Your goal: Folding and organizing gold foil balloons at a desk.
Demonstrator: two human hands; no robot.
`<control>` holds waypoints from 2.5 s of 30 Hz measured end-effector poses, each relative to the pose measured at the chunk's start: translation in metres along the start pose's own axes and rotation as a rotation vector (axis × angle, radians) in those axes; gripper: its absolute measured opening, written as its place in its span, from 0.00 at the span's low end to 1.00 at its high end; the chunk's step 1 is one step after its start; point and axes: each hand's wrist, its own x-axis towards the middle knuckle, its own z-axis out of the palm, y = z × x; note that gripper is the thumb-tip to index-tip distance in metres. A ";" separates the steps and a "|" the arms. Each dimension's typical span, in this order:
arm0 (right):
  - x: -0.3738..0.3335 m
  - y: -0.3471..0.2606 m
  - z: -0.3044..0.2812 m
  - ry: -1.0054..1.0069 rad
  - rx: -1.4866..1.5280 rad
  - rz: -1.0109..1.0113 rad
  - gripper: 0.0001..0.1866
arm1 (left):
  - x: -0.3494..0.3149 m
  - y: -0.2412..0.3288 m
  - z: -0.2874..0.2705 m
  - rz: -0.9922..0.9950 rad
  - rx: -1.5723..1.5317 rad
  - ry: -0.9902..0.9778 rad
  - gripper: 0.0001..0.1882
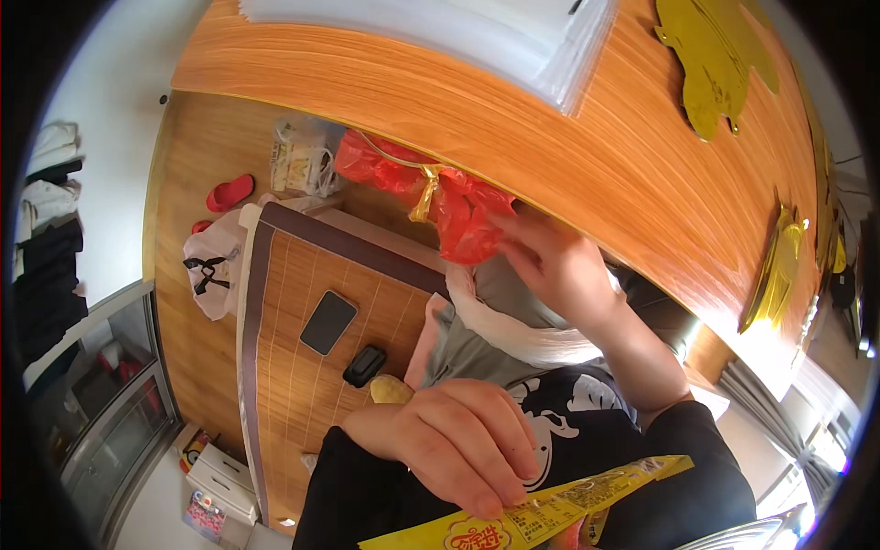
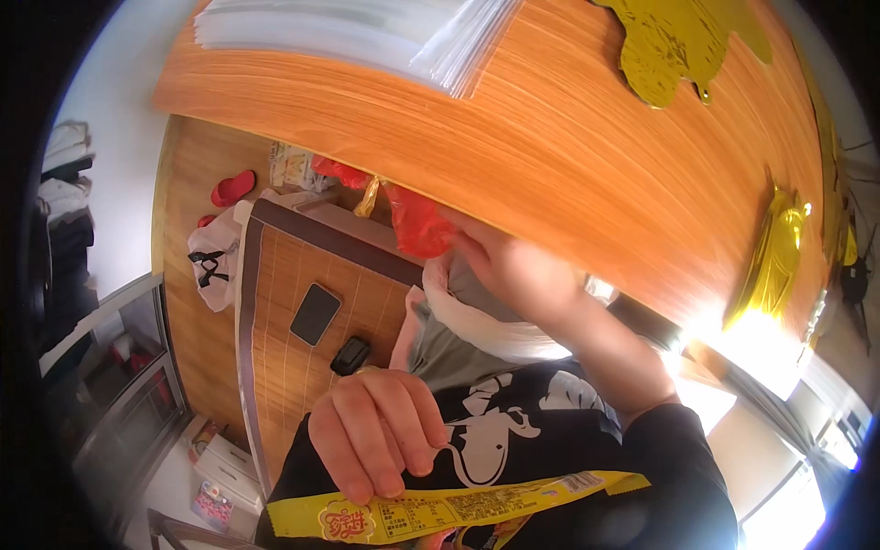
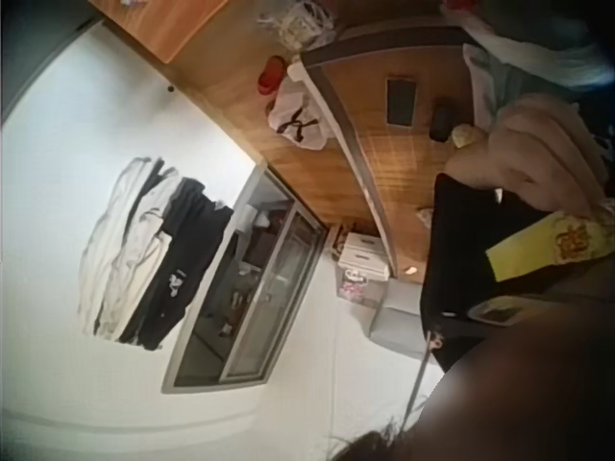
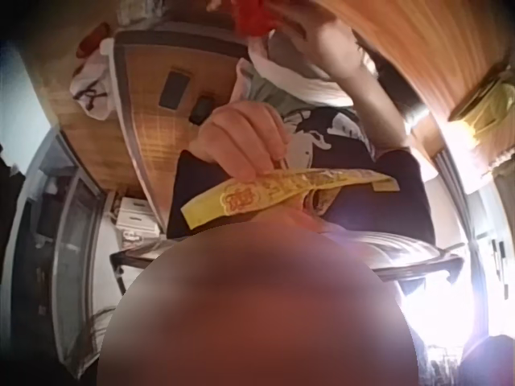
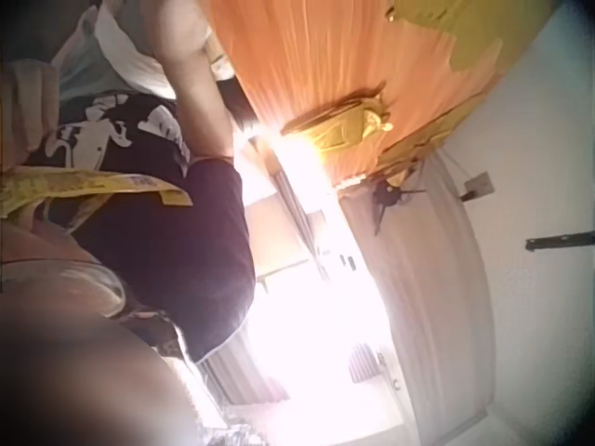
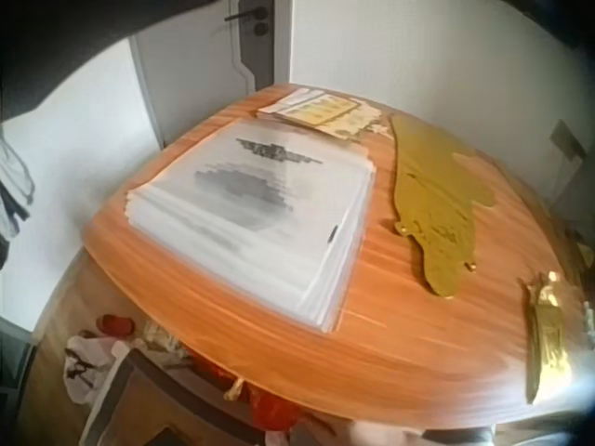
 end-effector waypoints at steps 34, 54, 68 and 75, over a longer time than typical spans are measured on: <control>-0.031 -0.009 -0.074 -0.012 0.375 -0.590 0.07 | 0.011 0.000 -0.038 -0.185 0.181 -0.009 0.03; -0.014 -0.006 -0.056 0.071 0.505 -0.682 0.06 | 0.009 -0.014 -0.014 -0.120 0.119 0.210 0.05; -0.013 -0.010 -0.042 0.103 0.599 -0.669 0.07 | 0.000 -0.012 -0.023 -0.295 0.066 0.120 0.06; -0.008 -0.009 -0.051 -0.040 0.639 -0.677 0.10 | 0.006 -0.022 -0.006 -0.136 0.144 0.309 0.04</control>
